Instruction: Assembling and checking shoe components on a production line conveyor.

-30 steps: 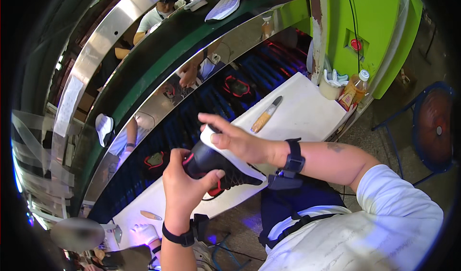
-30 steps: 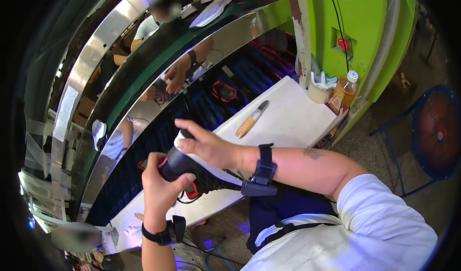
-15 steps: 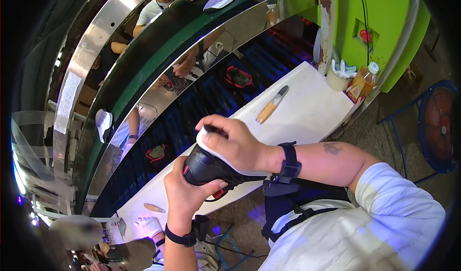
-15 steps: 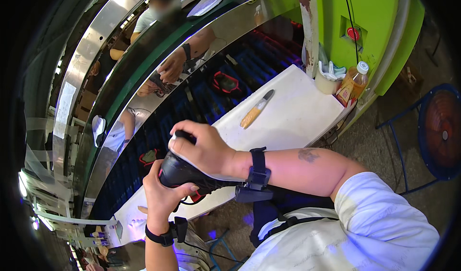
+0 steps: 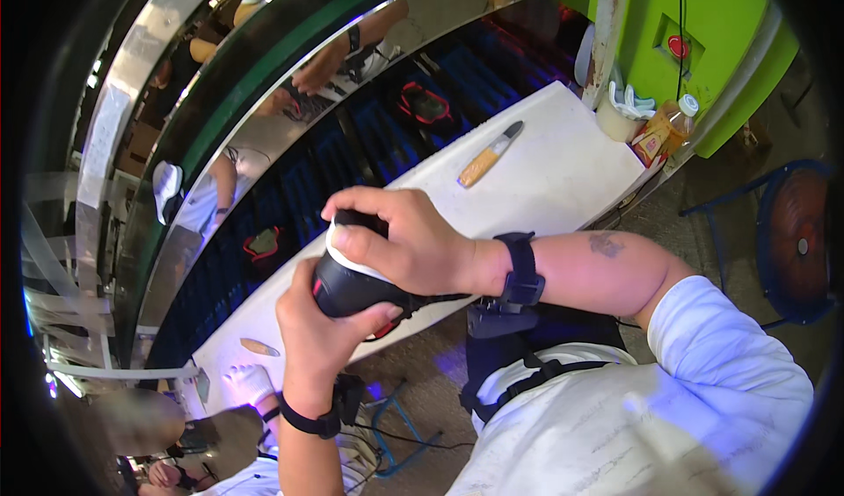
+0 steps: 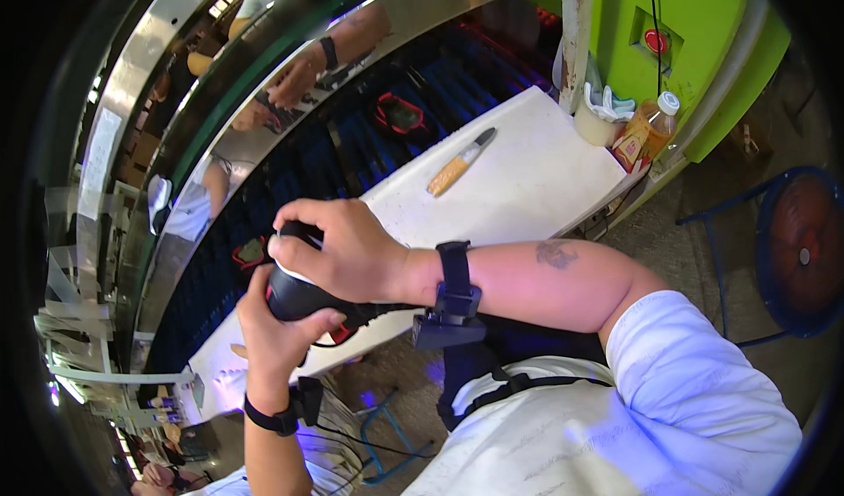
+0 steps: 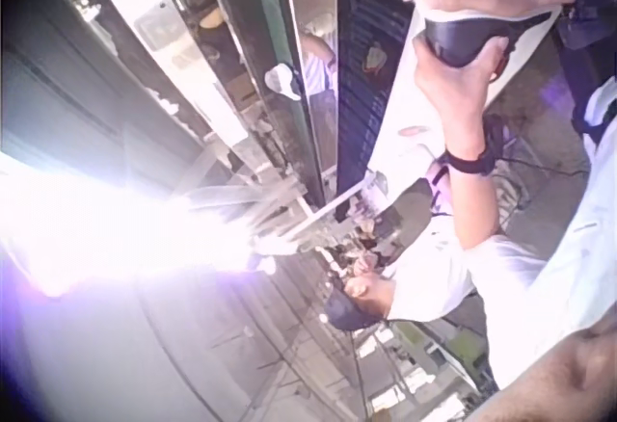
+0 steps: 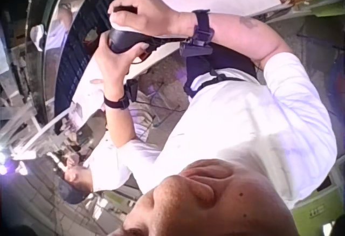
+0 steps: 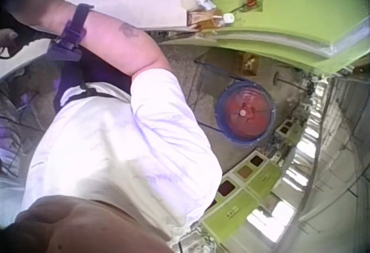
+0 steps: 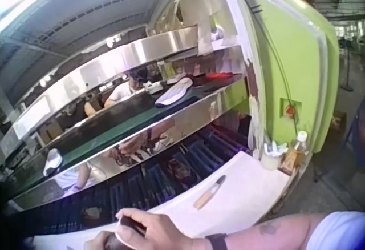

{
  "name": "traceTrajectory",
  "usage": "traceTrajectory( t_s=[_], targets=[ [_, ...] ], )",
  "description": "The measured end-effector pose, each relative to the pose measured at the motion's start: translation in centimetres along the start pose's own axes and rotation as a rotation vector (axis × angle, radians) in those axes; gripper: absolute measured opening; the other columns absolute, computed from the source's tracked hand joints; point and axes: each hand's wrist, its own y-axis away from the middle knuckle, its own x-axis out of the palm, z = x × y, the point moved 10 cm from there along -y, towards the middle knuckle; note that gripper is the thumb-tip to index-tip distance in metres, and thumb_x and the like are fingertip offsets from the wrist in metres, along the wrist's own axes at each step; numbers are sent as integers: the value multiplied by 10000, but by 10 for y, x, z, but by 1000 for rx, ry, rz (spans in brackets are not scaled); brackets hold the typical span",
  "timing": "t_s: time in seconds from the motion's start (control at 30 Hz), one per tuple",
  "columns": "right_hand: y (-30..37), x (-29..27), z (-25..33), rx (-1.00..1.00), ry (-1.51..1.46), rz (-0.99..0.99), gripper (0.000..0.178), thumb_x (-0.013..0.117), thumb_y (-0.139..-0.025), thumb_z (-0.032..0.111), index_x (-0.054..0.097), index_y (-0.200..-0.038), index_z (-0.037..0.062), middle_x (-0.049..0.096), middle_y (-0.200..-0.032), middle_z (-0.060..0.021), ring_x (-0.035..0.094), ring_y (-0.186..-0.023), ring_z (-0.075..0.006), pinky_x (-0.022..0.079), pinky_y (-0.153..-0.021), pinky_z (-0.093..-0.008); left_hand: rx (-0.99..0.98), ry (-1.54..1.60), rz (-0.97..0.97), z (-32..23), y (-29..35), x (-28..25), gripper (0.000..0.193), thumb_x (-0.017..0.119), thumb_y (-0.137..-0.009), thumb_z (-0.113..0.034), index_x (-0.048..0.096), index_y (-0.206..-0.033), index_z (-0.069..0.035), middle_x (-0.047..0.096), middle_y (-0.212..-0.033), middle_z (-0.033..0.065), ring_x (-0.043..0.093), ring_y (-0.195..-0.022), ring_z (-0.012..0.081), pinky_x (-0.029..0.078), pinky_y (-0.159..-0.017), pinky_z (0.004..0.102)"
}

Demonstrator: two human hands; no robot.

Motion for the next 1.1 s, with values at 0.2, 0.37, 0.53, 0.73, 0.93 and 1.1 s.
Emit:
traceTrajectory(
  t_s=[0.2, 0.37, 0.53, 0.73, 0.93, 1.1],
  targets=[
    [-2, -14, 7, -33, 84, 11, 492, 558, -992, 407, 633, -1205, -30, 700, -1006, -130, 655, -939, -150, 525, -826, -307, 89, -97, -18, -22, -14, 6, 748, 1016, -477, -336, 636, -1024, 4, 707, -794, 185, 722, -730, 355, 566, -679, 385],
    [0, -22, 3, -52, 50, 44, 601, 494, -1017, 517, 602, -1271, -16, 667, -928, -72, 617, -894, -118, 499, -800, -280, 131, -109, -30, -33, -22, 12, 694, 1012, -458, -332, 633, -934, 2, 686, -748, 171, 711, -687, 346, 561, -650, 387],
    [3, -20, -5, 46, -12, 131, 687, 486, -1007, 563, 505, -1399, -1, 615, -1130, -86, 583, -1037, -142, 469, -925, -289, 150, -94, -35, -38, -21, 14, 688, 1000, -464, -334, 637, -946, -2, 685, -750, 173, 716, -692, 339, 560, -650, 380],
    [10, -13, 6, 98, -99, 213, 739, 545, -978, 599, 513, -1382, -19, 587, -1185, -84, 560, -1082, -143, 453, -947, -286, 135, -107, -29, -40, -5, 14, 731, 999, -488, -357, 623, -1020, -25, 690, -765, 168, 729, -711, 336, 572, -650, 376],
    [11, -16, 11, 33, -86, 45, 410, 642, -965, 335, 656, -1180, -14, 660, -970, -43, 599, -888, -93, 487, -778, -261, 125, -123, -92, -35, 9, 10, 739, 1001, -496, -377, 616, -1021, -27, 691, -768, 172, 726, -700, 340, 569, -634, 374],
    [10, -13, 12, 59, -157, 64, 329, 600, -974, 256, 694, -1123, -22, 691, -927, -48, 615, -855, -83, 501, -762, -263, 167, -131, -105, -42, 6, 10, 751, 996, -495, -366, 618, -1044, -20, 692, -785, 165, 721, -718, 335, 561, -656, 377]
  ],
)
